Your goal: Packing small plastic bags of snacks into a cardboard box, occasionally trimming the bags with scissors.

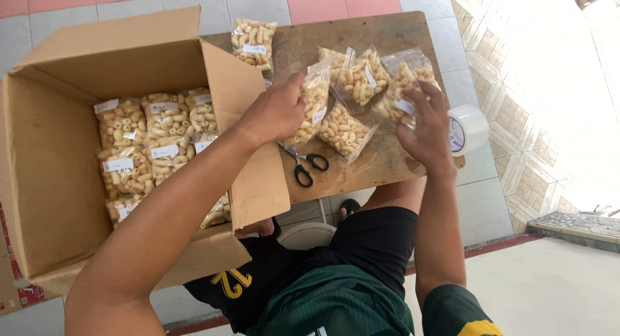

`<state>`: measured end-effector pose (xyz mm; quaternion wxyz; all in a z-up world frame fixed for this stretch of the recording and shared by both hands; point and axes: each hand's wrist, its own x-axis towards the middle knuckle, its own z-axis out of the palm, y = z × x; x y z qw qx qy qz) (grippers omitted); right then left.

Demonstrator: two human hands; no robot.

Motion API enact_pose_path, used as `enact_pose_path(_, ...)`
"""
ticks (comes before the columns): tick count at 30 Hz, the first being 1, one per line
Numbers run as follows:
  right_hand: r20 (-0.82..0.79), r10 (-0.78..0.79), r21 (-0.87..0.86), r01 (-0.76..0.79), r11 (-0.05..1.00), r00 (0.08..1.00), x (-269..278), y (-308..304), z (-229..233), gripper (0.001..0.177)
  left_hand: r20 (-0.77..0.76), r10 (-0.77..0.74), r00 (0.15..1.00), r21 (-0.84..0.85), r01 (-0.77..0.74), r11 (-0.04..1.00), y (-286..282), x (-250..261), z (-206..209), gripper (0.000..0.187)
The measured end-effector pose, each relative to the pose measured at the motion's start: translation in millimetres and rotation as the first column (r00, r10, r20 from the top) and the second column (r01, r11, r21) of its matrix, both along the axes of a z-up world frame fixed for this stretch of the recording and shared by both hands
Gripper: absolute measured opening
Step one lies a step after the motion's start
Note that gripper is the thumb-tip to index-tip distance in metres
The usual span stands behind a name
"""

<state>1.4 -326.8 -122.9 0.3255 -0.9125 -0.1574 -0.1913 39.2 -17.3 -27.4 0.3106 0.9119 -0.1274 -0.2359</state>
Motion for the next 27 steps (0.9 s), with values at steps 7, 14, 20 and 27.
enact_pose_path(7,0.097,0.050,0.134,-0.063,0.989,0.994,-3,-4,44,0.053,-0.025,0.044,0.999,0.009,-0.044,0.999,1,3,-8,0.042)
enact_pose_path(14,0.177,-0.193,0.257,0.144,0.956,0.965,7,-4,46,0.057,-0.080,0.188,0.979,0.097,-0.180,0.979,2,-5,1,0.044)
enact_pose_path(20,0.188,-0.207,0.209,0.167,0.964,0.960,9,10,41,0.055,-0.091,0.185,0.978,0.129,-0.173,0.976,0,-9,13,0.043)
enact_pose_path(27,0.040,-0.218,0.081,0.214,0.974,0.975,4,27,43,0.076,-0.209,0.036,0.977,-0.165,-0.071,0.984,-10,-24,39,0.039)
